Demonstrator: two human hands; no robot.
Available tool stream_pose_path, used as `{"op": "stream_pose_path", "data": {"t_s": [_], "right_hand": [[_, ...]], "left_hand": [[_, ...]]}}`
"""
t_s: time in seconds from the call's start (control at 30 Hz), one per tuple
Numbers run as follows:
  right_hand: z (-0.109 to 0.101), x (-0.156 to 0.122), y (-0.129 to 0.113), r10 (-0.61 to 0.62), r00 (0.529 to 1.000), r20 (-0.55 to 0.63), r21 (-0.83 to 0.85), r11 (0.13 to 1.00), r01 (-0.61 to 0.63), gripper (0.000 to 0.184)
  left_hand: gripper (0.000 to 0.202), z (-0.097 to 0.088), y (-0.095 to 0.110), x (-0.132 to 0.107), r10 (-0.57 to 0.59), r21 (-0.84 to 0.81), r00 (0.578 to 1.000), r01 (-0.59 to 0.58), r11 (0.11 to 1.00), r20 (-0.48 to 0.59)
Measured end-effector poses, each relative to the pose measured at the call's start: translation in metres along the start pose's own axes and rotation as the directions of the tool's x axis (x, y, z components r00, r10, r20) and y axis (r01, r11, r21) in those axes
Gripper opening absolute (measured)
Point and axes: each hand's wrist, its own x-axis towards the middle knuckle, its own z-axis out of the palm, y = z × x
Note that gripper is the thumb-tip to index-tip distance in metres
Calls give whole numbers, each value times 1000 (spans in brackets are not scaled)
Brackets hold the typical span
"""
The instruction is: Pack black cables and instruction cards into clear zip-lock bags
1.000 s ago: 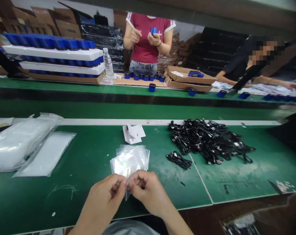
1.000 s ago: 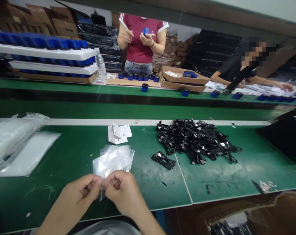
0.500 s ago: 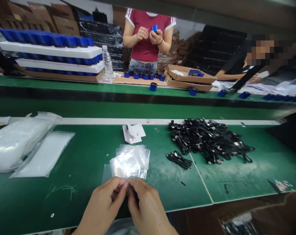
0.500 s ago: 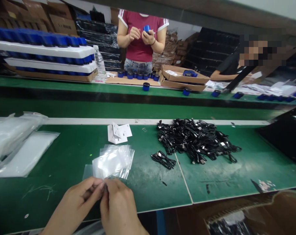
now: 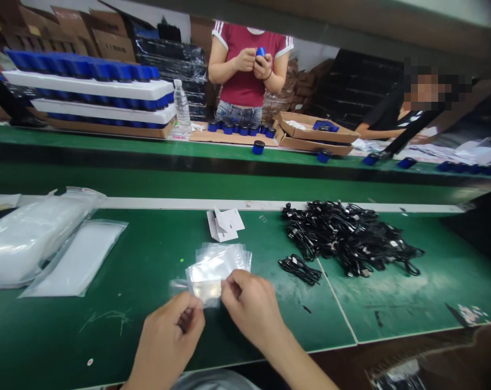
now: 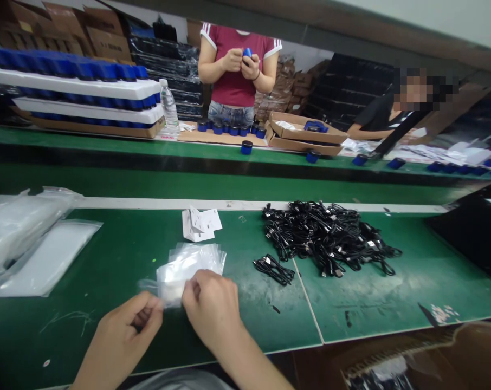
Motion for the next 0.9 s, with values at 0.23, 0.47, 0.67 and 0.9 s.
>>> {"op": "stream_pose_path", "data": {"t_s": [0.23,0.47,0.67,0.9], "right_hand": [[-20,85,6,4,999,37,135,991,-9,39],[-7,146,14,168,943,287,332,906,-262,72],[-5,145,17,220,881,419,386,835,-392,77],[-4,147,18,261,872,414,411,801,-435,69]], "left_hand": [[29,-7,-2,2,-222,-87,975,223,971,21],[29,-2,-5,-3,-184,-116,978,195,974,98],[27,-3,-10,0,-168,-87,977,180,980,131],[29,-4,-11,2,-152,-64,970,167,984,190]]}}
